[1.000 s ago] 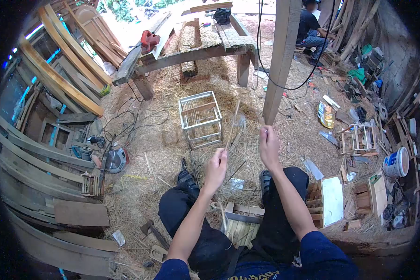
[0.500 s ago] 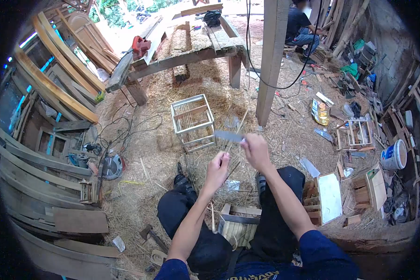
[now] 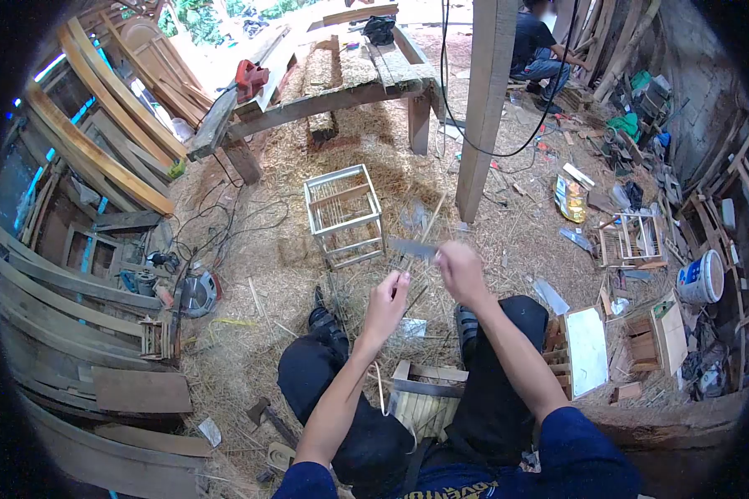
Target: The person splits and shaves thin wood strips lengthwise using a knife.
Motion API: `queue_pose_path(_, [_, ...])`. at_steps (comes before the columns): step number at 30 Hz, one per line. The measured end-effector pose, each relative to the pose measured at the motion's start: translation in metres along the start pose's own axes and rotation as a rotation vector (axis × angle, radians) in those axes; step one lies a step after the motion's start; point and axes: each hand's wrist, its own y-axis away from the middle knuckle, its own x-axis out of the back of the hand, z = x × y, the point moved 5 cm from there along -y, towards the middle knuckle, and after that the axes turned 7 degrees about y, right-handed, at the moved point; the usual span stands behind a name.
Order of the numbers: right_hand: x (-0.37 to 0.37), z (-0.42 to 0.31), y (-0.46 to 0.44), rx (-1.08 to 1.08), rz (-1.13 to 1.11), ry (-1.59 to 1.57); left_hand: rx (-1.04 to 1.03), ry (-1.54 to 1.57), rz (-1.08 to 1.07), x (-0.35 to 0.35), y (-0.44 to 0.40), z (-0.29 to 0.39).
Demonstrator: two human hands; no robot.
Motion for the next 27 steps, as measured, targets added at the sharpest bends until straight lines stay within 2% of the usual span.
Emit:
queue_pose_path(1, [-0.001, -0.013, 0.003, 0.127, -0.053, -0.001, 0.014, 0.021, -0.001, 0.000, -0.001, -0.003])
queue_pose_path(2, [-0.002, -0.015, 0.002, 0.122, -0.129, 0.041, 0.031, 0.041, -0.004, 0.000, -0.001, -0.007])
queue_pose_path(6, [0.002, 0.028, -0.016, -0.265, 0.179, -0.059, -0.005, 0.012, -0.009, 0.005, -0.002, -0.007])
queue_pose_path(10, [-0.010, -0.011, 0.002, 0.106, -0.005, 0.013, 0.032, 0.009, -0.007, 0.008, 0.004, -0.005])
queue_pose_path(13, [-0.012, -0.011, -0.005, 0.086, 0.000, 0.045, 0.002, 0.063, -0.001, 0.009, -0.001, -0.010])
queue_pose_path(17, [-0.008, 0.002, -0.016, -0.135, 0.151, -0.028, -0.021, -0.008, 0.001, 0.013, 0.000, -0.002])
queue_pose_path(18, [-0.012, -0.005, -0.011, -0.081, 0.043, -0.062, -0.025, 0.008, 0.006, 0.012, 0.002, -0.006])
queue_pose_path(21, [-0.017, -0.029, -0.002, 0.183, -0.088, -0.028, -0.024, 0.052, 0.019, 0.009, -0.001, -0.019])
queue_pose_path(25, [-0.022, 0.005, -0.021, -0.091, 0.105, 0.012, 0.020, 0.086, 0.011, 0.012, -0.007, -0.010])
queue_pose_path(26, [-0.026, 0.005, -0.018, -0.100, 0.071, 0.001, 0.025, 0.093, 0.009, 0.014, -0.006, -0.005])
queue_pose_path(27, [-0.027, -0.007, -0.013, -0.011, 0.019, -0.012, 0.052, 0.083, 0.001, 0.015, -0.004, -0.007])
